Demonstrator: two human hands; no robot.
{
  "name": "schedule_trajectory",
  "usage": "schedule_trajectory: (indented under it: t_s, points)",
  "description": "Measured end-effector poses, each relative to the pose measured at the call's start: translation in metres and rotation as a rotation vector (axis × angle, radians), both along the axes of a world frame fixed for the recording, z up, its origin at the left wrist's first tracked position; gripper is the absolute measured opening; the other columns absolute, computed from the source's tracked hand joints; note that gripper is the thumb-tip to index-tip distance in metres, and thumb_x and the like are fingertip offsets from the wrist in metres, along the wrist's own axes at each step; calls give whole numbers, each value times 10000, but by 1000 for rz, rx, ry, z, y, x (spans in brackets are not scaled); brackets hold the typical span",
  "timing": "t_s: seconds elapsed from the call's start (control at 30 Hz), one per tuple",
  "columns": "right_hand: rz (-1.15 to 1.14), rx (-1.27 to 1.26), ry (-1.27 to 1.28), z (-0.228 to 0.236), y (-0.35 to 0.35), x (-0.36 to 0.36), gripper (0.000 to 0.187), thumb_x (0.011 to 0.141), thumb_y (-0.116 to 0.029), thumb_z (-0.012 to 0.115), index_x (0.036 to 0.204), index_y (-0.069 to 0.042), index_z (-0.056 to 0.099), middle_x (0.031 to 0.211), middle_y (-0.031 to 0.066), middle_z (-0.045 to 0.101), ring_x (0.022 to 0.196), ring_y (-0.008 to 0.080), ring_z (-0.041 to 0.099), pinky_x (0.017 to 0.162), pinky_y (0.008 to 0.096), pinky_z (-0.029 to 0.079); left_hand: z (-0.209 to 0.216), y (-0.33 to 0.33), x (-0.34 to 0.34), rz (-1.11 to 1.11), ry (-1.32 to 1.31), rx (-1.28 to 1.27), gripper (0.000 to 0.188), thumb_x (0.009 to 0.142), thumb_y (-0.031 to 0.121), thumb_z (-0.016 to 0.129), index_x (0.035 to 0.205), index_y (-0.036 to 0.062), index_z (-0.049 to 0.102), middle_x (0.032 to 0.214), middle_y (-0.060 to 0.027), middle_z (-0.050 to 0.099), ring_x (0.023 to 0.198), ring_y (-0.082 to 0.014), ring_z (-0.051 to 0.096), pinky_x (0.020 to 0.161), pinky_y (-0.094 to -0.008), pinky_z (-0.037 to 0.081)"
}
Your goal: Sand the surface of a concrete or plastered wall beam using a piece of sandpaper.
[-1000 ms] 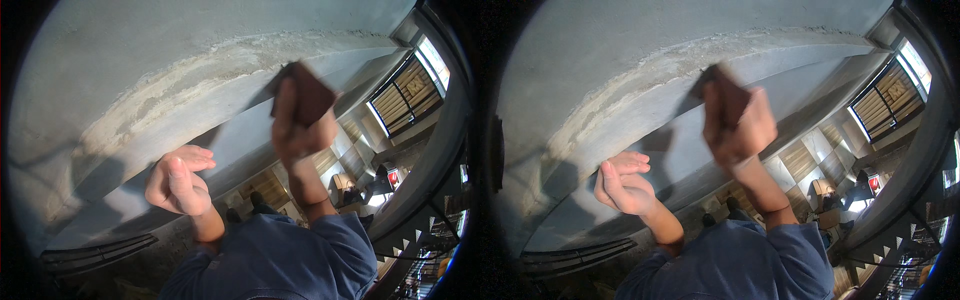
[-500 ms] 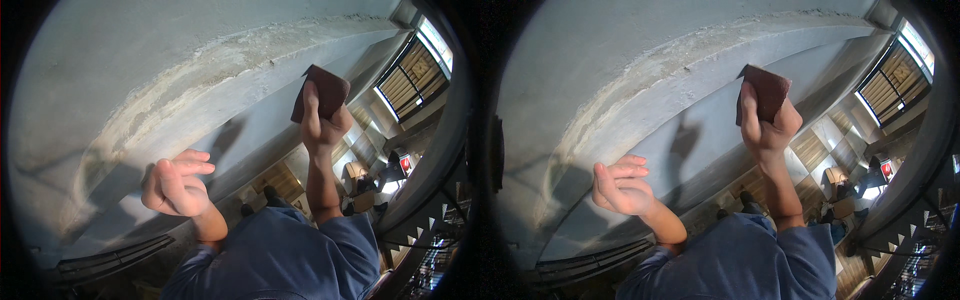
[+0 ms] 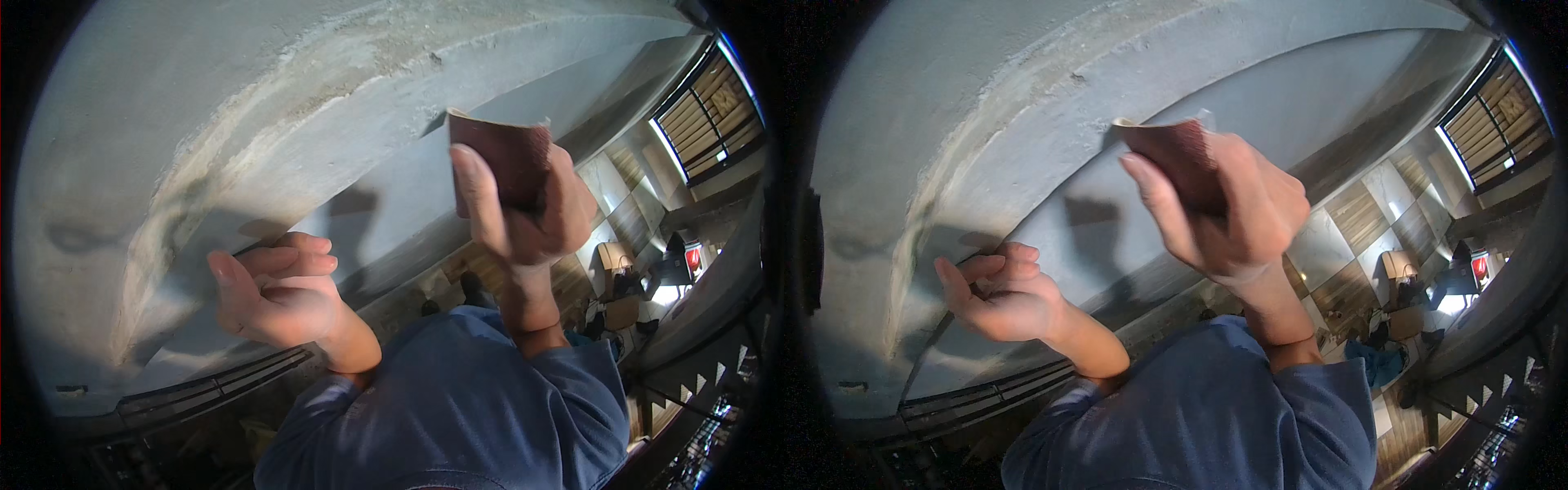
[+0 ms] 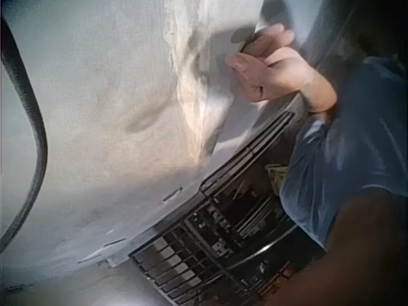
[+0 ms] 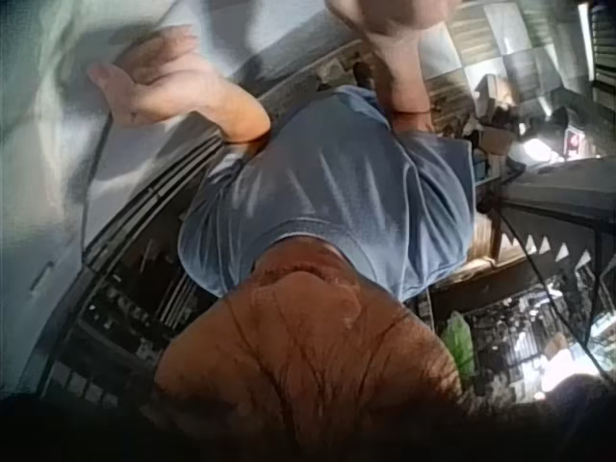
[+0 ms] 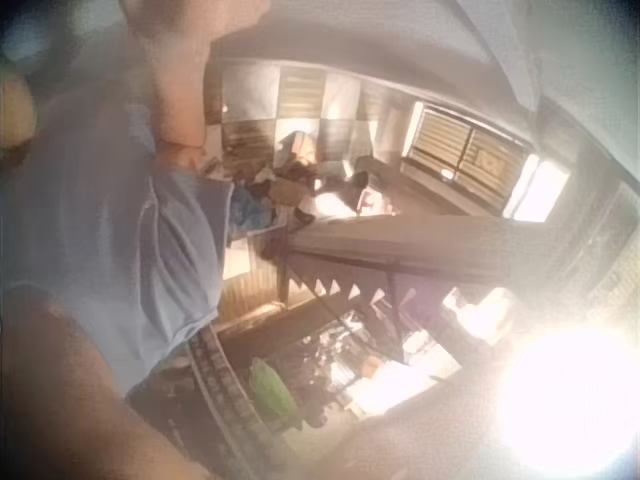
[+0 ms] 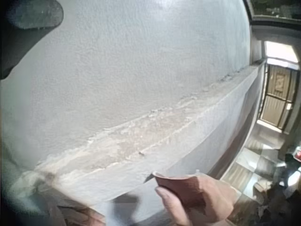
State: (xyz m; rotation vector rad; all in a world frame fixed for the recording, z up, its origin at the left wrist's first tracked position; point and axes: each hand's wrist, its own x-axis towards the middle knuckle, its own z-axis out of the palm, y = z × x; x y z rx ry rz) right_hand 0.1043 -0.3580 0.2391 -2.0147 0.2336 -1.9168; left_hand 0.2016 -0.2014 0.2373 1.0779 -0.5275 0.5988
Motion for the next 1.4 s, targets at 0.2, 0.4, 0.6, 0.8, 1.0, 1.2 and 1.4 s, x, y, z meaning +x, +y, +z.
schedule_trajectory:
  t_s: [0.2,0.4,0.6,0.8,1.0,1.2,1.4]
  points:
    - [11,-35,-123,-3,4,17,256,725,-65,837,885,24,658,624,99,600,481,170,561,448,253,417,7,-7,-4,108,96,-15,321,1010,295,367,904,36,524,494,-78,446,308,-200,432,389,-304,459]
    - [67,46,-8,0,14,19,213,724,-18,804,887,20,672,635,85,608,512,166,579,465,256,429,-7,1,7,120,-36,15,335,1018,284,355,935,30,557,479,-58,428,304,-183,417,376,-295,451]
    - [59,84,-106,-5,21,25,167,765,-8,772,903,23,682,607,72,578,470,158,538,447,257,402,-5,-1,9,39,-155,-13,387,1023,274,329,1047,25,624,451,-53,436,309,-169,413,394,-297,457]
    - [81,255,-148,-3,44,33,143,783,-6,758,894,30,676,581,58,547,445,120,483,433,241,366,-3,2,14,-46,-241,180,478,1026,270,309,779,20,633,412,-95,526,325,-206,478,452,-332,497]
    - [-113,231,-236,-1,54,46,119,785,-11,745,881,10,677,571,46,541,439,113,466,433,239,363,-20,-8,38,-153,-549,224,515,1048,295,234,723,47,548,503,-111,584,441,-245,570,546,-371,547]
    - [-118,372,-268,11,68,50,67,804,-27,711,837,0,660,552,47,525,441,108,466,442,239,371,-42,-18,57,121,-804,191,483,1030,196,287,682,-40,523,530,-161,567,420,-278,572,448,-359,556]
    - [-276,391,-299,18,63,55,80,878,-46,691,896,30,678,702,4,652,609,33,550,563,173,415,-40,-39,74,14,-966,-244,388,993,130,325,684,-57,469,460,-131,493,339,-236,516,313,-329,500]
